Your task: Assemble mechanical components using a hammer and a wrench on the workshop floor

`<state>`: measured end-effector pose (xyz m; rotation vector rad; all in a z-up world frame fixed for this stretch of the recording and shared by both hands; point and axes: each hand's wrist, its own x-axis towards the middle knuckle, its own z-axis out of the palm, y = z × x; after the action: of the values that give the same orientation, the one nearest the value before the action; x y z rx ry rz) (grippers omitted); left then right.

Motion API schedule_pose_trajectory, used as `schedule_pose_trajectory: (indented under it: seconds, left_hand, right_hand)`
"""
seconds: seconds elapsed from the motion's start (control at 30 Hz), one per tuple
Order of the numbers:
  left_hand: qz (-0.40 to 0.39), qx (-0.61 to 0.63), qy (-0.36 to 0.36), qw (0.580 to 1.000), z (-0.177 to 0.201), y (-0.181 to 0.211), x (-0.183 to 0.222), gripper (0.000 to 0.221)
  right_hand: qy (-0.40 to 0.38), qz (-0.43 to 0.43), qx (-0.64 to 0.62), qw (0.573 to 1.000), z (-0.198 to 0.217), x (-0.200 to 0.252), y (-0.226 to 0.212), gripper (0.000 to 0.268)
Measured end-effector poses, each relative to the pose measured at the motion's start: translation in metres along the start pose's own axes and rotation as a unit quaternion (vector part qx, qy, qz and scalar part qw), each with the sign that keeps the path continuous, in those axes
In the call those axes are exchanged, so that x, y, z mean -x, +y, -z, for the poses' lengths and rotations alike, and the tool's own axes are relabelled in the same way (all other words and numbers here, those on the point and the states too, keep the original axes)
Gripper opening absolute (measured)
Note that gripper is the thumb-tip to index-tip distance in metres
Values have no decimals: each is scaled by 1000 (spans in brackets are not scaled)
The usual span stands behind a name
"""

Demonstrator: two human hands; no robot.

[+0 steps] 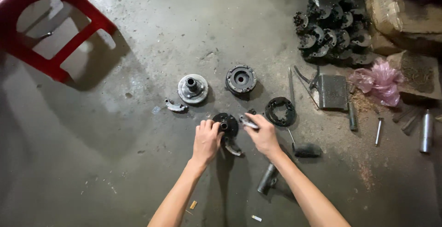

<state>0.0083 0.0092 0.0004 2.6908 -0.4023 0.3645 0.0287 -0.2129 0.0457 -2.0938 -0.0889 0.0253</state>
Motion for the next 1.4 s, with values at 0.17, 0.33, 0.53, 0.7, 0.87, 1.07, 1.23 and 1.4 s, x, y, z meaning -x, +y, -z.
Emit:
schedule_pose_trajectory:
  seconds: [0.17, 0.33, 0.53, 0.7, 0.87, 1.07, 1.23, 1.4]
  left_hand:
    - [-12, -85, -47, 995, -27, 3, -9, 54]
    - [-44, -89, -17, 995, -40, 8, -22, 35]
    - [-69, 12, 18, 997, -1, -11, -41, 57]
    - [51, -48, 57, 996, 34, -79, -29, 43]
    - [-8, -218, 5, 976, 29, -127, -18, 47]
    - [-137, -311, -101, 935, 47, -131, -14, 5]
    - [-140, -338, -108, 924, 30, -164, 10, 13]
    - [137, 152, 43, 978, 94, -40, -6, 30]
  right_hand:
    - [5, 206, 248, 947, -30, -18, 27, 39]
    - [-21, 203, 327, 923, -26, -18, 33, 45]
    - [-86, 144, 325, 931, -34, 37, 17, 53]
    - [-121, 130, 261, 949, -51, 59, -22, 50]
    - [-109, 93, 186, 972, -52, 58, -27, 47]
    - [-1, -8, 27, 1000, -26, 47, -31, 21]
    - [8, -172, -136, 976, -15, 58, -27, 22]
    - [-28, -281, -386, 878, -16, 48, -34, 33]
